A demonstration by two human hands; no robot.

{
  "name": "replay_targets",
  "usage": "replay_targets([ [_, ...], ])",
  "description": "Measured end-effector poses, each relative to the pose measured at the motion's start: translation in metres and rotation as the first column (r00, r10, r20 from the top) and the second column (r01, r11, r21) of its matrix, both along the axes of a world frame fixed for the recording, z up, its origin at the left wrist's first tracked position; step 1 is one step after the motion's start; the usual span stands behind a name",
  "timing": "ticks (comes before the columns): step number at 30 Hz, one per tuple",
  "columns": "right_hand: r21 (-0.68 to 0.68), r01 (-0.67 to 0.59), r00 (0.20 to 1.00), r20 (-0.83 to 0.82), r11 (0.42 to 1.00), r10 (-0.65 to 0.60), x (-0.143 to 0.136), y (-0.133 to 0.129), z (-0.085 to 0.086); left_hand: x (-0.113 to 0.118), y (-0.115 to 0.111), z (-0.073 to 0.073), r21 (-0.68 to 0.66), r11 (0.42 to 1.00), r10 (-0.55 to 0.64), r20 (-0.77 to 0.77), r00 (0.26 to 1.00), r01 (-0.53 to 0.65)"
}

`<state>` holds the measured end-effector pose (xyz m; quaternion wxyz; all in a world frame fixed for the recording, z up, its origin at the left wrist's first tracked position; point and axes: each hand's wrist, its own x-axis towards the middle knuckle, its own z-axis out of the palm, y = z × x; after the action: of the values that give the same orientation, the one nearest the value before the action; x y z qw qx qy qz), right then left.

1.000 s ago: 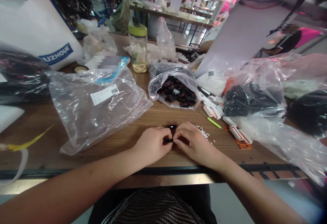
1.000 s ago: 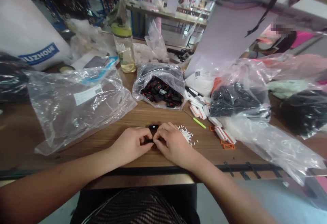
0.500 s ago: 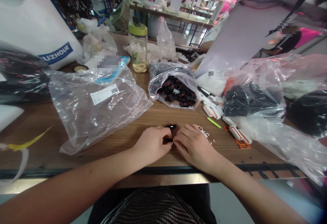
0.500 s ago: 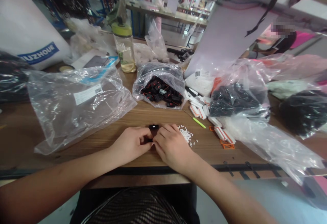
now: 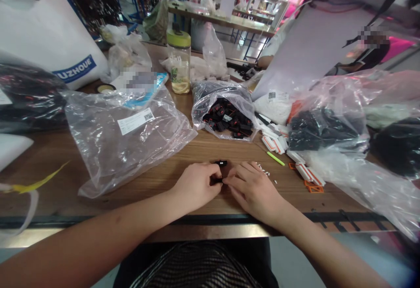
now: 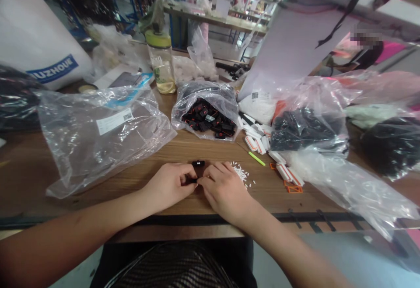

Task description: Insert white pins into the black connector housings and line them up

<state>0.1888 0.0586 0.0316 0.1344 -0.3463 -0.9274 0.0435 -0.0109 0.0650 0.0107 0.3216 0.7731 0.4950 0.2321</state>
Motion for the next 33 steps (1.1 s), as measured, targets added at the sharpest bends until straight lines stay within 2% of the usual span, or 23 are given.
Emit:
replay_targets([
  [3, 0.051, -0.005, 0.999, 0.04, 0.999, 0.003, -0.005, -0.003, -0.001, 0.0, -0.001, 0.003, 0.018, 1.0, -0.007, -0.033, 0.999, 0.007],
  [6, -0.014, -0.001, 1.0, -0.024, 1.0, 0.0, -0.004, 0.001, 0.001, -0.001, -0.003, 0.006, 0.056, 0.998, -0.021, -0.103, 0.994, 0.027],
  [8, -0.067, 0.041, 0.995, -0.083, 0.997, -0.046, 0.005, 0.014, 0.004, -0.004, -0.003, 0.006, 0.086, 0.996, -0.022, -0.156, 0.987, 0.036],
  [12, -0.014, 0.277, 0.957, -0.087, 0.961, -0.278, 0.028, 0.061, 0.008, -0.008, -0.002, 0.004, 0.151, 0.988, 0.002, -0.241, 0.971, 0.036],
  [13, 0.02, 0.381, 0.924, -0.024, 0.924, -0.381, 0.032, 0.074, 0.008, -0.009, -0.001, 0.003, 0.161, 0.986, 0.007, -0.25, 0.968, 0.034],
  [15, 0.042, 0.46, 0.882, 0.092, 0.887, -0.462, 0.035, 0.096, 0.008, -0.009, 0.0, 0.002, 0.167, 0.985, 0.011, -0.265, 0.964, 0.035],
  [18, 0.04, 0.455, 0.867, 0.207, 0.89, -0.453, 0.029, 0.113, 0.007, -0.009, 0.002, 0.002, 0.164, 0.986, 0.01, -0.291, 0.957, 0.039],
  [23, 0.047, 0.435, 0.868, 0.242, 0.899, -0.433, 0.022, 0.117, 0.003, -0.01, 0.002, 0.005, 0.195, 0.98, 0.029, -0.301, 0.953, 0.031],
  [29, 0.047, 0.424, 0.87, 0.257, 0.904, -0.421, 0.024, 0.116, 0.002, -0.012, -0.002, 0.01, 0.328, 0.944, 0.099, -0.23, 0.968, -0.019],
  [33, 0.029, 0.431, 0.872, 0.243, 0.902, -0.425, 0.023, 0.12, 0.001, -0.01, -0.005, 0.011, 0.42, 0.907, 0.05, -0.133, 0.99, 0.01],
])
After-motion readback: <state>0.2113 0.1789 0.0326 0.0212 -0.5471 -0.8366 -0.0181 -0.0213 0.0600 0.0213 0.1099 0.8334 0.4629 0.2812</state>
